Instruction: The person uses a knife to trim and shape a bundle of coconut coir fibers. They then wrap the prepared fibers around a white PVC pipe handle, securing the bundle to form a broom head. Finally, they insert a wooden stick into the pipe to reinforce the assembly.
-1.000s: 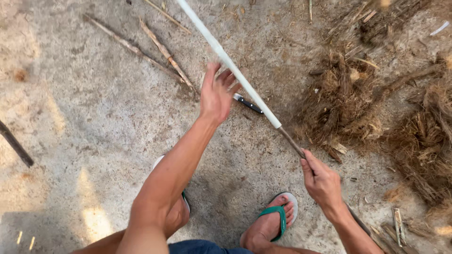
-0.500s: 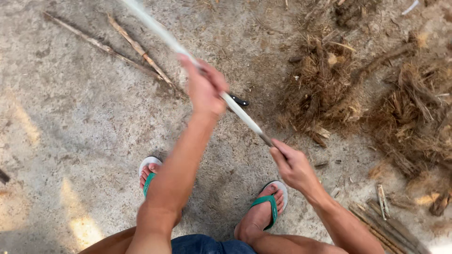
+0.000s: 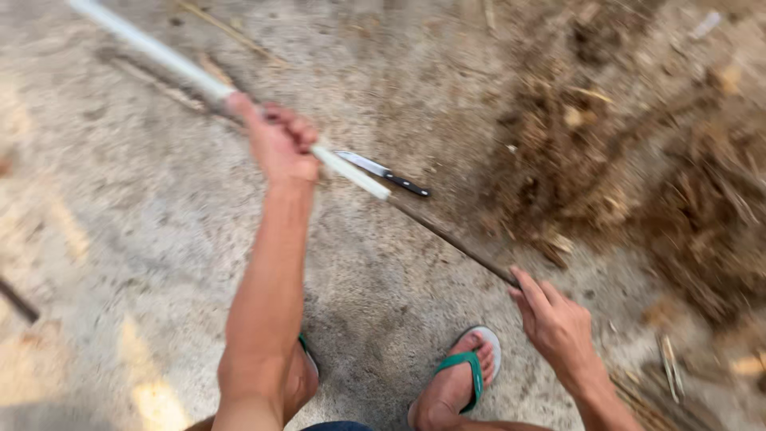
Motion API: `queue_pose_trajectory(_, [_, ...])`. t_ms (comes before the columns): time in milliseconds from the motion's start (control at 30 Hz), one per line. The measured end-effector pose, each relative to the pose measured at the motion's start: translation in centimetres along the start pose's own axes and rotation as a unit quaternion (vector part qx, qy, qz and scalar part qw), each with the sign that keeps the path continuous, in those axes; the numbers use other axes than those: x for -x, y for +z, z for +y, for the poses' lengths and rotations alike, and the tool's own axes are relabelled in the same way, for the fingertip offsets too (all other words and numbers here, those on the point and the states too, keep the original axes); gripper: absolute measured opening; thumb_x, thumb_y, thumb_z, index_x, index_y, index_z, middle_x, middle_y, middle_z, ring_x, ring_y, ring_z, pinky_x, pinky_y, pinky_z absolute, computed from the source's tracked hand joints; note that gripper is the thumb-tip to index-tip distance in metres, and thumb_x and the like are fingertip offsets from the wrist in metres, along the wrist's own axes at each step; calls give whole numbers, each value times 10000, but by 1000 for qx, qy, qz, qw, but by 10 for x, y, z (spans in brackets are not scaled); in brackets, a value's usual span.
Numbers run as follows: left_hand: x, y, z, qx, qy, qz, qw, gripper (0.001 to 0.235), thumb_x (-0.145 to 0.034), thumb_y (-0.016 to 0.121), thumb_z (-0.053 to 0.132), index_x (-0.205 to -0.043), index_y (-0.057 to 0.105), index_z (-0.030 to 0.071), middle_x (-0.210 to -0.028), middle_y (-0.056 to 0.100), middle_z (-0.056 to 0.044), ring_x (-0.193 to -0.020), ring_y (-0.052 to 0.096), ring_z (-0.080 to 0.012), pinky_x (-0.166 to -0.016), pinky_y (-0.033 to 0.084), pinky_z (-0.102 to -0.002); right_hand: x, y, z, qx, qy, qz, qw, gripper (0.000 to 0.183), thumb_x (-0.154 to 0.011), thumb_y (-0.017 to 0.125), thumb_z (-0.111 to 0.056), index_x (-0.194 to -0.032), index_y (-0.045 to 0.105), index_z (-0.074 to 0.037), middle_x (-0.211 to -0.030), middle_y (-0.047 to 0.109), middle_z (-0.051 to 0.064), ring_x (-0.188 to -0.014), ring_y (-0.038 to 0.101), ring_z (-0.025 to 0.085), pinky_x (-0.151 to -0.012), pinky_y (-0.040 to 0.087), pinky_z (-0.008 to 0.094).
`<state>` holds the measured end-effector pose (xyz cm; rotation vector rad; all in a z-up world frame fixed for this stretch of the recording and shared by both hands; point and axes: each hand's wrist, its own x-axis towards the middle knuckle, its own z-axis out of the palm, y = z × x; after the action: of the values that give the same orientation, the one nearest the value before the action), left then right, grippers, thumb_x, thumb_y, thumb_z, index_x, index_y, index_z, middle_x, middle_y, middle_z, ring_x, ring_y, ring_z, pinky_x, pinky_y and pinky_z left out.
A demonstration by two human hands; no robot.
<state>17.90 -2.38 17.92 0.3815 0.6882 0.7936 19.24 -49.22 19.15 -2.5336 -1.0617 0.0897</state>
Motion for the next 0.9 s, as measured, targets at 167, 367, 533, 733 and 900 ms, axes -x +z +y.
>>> queue_pose_trajectory(167, [41, 18, -53, -12, -53, -30, 998, 556, -962, 500, 690, -758, 396, 183, -591, 290, 64, -449, 229, -80, -364, 168, -273, 3, 43, 9, -239, 117, -86, 960, 306, -1009, 645, -278, -1212, 710, -58, -705, 677, 85, -541, 637, 111, -502, 490, 297])
queue_pose_trajectory(367, [67, 30, -65, 7, -82, -80, 993, 544, -957, 488, 681, -791, 399, 171, -602, 256, 58, -450, 195, -79, -363, 142, -274, -26, 30, -12, -446, 232, -234, 832, 367, -995, 626, -302, -1218, 788, -60, -663, 540, -13, -531, 417, 92, -451, 323, 264])
queue_pose_trajectory(533, [47, 25, -48, 31, -67, -61, 995, 536, -967, 510, 658, -795, 402, 162, -608, 253, 52, -460, 199, -86, -380, 145, -275, -35, 4, -47, -172, 20, 12, 985, 394, -954, 682, -275, -1276, 671, -48, -779, 666, 74, -602, 592, 193, -508, 475, 343])
queue_pose_trajectory(733, [43, 21, -51, 23, -52, -63, 996, 537, -971, 525, 650, -793, 410, 157, -603, 239, 56, -457, 192, -80, -375, 151, -270, -25, 34, -41, -151, -56, 65, 985, 294, -1061, 642, -257, -1249, 661, -32, -905, 691, 146, -714, 681, 232, -586, 540, 354])
queue_pose_trajectory(900, [44, 21, -42, 38, -61, -97, 993, 533, -993, 518, 636, -790, 394, 159, -610, 232, 67, -462, 183, -70, -374, 160, -261, -27, 41, -8, -505, 174, -170, 829, 320, -1076, 599, -233, -1196, 744, 26, -670, 511, -2, -539, 422, 76, -438, 340, 248])
